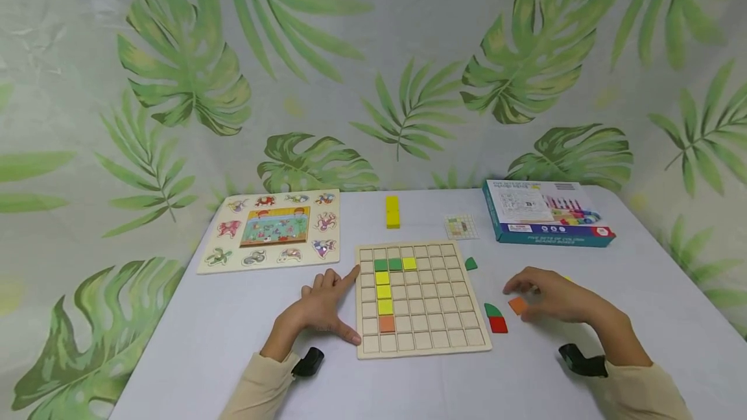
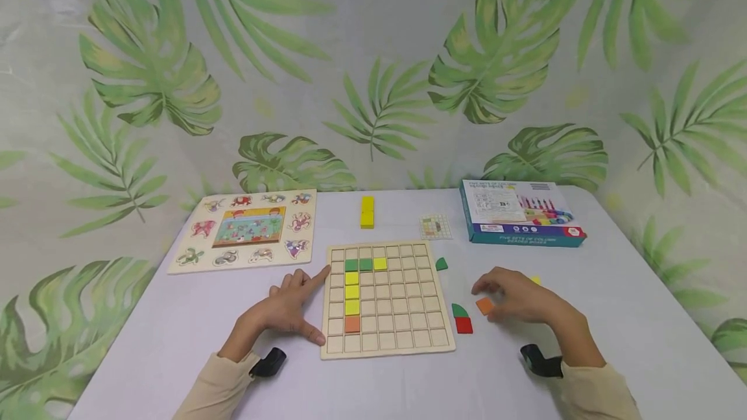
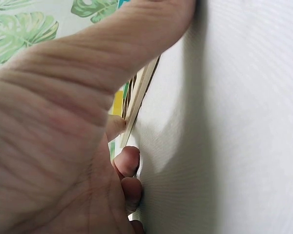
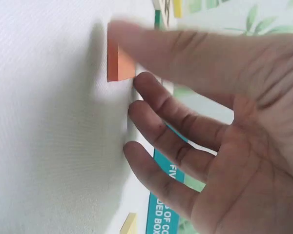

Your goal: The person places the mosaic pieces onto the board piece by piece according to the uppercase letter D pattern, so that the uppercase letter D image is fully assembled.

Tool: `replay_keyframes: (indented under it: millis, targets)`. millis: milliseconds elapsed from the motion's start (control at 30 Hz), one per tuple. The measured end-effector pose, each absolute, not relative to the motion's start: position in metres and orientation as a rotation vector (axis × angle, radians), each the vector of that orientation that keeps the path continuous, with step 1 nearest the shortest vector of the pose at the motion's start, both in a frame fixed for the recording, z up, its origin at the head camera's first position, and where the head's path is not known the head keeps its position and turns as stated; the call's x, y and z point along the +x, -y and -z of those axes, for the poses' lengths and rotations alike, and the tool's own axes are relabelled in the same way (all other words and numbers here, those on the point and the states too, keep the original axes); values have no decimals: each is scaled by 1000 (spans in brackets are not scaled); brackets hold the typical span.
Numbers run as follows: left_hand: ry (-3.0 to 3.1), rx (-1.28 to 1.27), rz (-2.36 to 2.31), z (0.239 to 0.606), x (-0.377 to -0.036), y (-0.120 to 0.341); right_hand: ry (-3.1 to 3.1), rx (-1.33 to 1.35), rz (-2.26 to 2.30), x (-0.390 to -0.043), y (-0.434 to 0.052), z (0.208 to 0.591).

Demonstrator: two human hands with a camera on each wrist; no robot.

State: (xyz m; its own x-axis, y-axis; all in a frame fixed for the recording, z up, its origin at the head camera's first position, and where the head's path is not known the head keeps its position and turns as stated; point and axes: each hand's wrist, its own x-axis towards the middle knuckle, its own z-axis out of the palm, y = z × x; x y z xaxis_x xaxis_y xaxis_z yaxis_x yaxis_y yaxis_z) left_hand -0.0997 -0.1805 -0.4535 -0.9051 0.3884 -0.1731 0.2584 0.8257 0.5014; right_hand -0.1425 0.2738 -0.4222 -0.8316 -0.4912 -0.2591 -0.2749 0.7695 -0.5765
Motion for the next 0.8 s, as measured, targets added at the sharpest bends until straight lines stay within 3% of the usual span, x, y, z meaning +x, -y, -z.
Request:
replay_keyframes:
  millis: [800]
  targets:
    - [-2728,472,-672,453,-100,179,-2670,-562,575,-144,-263,423]
